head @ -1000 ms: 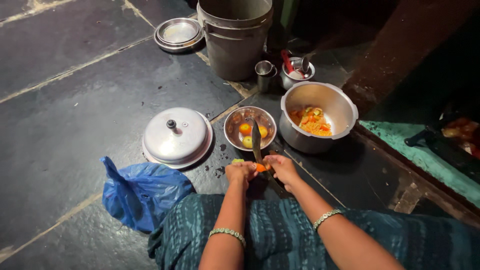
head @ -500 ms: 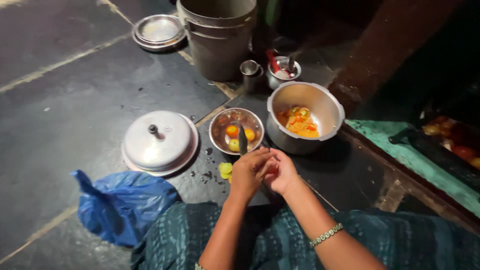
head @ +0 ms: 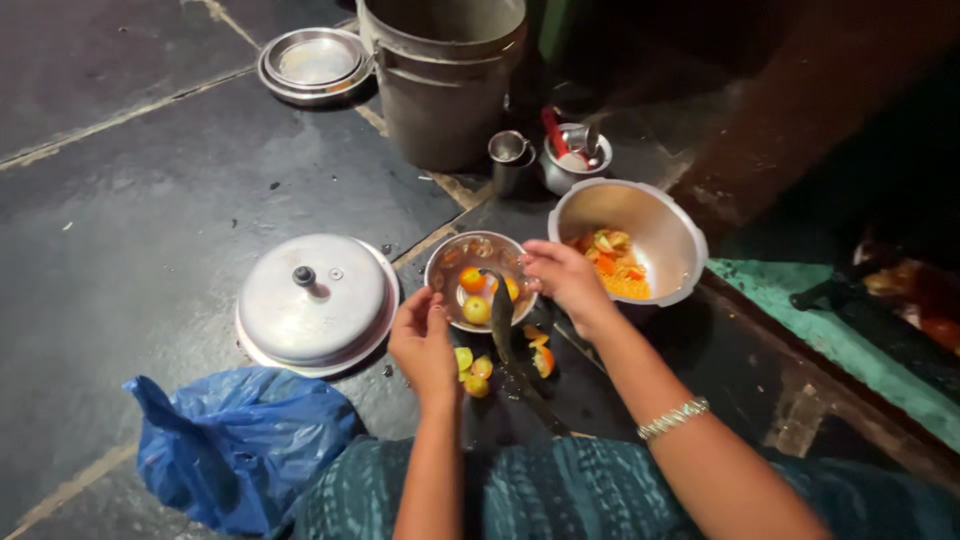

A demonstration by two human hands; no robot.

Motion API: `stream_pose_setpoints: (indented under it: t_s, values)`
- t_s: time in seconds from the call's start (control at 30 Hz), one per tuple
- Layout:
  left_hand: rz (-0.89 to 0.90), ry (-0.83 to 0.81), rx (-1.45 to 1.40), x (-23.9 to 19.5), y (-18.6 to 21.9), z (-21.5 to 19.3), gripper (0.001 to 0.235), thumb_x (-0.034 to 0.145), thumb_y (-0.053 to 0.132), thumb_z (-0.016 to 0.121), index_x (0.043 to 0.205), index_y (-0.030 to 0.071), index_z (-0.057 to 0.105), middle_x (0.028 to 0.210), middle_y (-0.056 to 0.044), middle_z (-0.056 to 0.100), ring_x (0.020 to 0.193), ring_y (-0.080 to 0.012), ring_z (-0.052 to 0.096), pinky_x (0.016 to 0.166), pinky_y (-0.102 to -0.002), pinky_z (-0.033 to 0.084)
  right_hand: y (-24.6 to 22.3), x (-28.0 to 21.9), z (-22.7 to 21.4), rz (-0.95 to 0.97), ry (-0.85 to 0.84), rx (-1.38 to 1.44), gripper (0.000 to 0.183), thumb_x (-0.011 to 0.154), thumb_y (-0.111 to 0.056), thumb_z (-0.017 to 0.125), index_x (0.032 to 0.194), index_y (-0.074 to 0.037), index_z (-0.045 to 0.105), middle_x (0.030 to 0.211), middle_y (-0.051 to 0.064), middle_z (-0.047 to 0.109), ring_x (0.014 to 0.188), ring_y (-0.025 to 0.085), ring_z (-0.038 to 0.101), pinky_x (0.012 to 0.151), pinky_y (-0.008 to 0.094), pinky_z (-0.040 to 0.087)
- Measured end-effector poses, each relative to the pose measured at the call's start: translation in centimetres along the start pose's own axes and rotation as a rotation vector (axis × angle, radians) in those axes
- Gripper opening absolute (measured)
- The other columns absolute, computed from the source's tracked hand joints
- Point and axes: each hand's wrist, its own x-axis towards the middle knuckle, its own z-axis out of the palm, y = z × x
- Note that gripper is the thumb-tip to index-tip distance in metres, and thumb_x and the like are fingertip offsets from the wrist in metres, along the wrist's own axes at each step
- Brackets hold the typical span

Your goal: The person sits on the floor and uses a traditional curved blade to cut tomatoes and onions. The chopped pieces are placed into a metal pot containing other ingredients.

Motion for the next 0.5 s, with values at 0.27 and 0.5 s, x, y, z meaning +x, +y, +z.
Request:
stream_pose_setpoints:
  t_s: [0.27,0.5]
  values:
    - [-0.269,0.023,0.025,0.1,-4.3,0.3,0.029,0.091,-0.002,0.062,0.119,-0.003,0.067,0.106,-0.013,0.076,0.084,-0.0138,0.070,0.071,-0.026,0.057,5.3,4.3,4.4,-0.285,-0.110,-1.500,0.032,0.074,-0.041,0.076,0.101,-0.025,0.077,0.095,0.008,0.075,0.105,0.037,0.062,0.080,0.050,0.053]
    - [-0.316,0.018,-0.095,0.7,-4.0,0.6,0.029,0.094,-0.002,0.058,0.121,-0.004,0.064,0.108,-0.012,0.075,0.083,-0.0131,0.070,0.065,-0.024,0.055,7.6,6.9,2.3,-0.378,-0.239,-1.174,0.058,0.064,-0.040,0.084,0.117,-0.021,0.069,0.112,0.018,0.063,0.104,0.037,0.061,0.082,0.047,0.052]
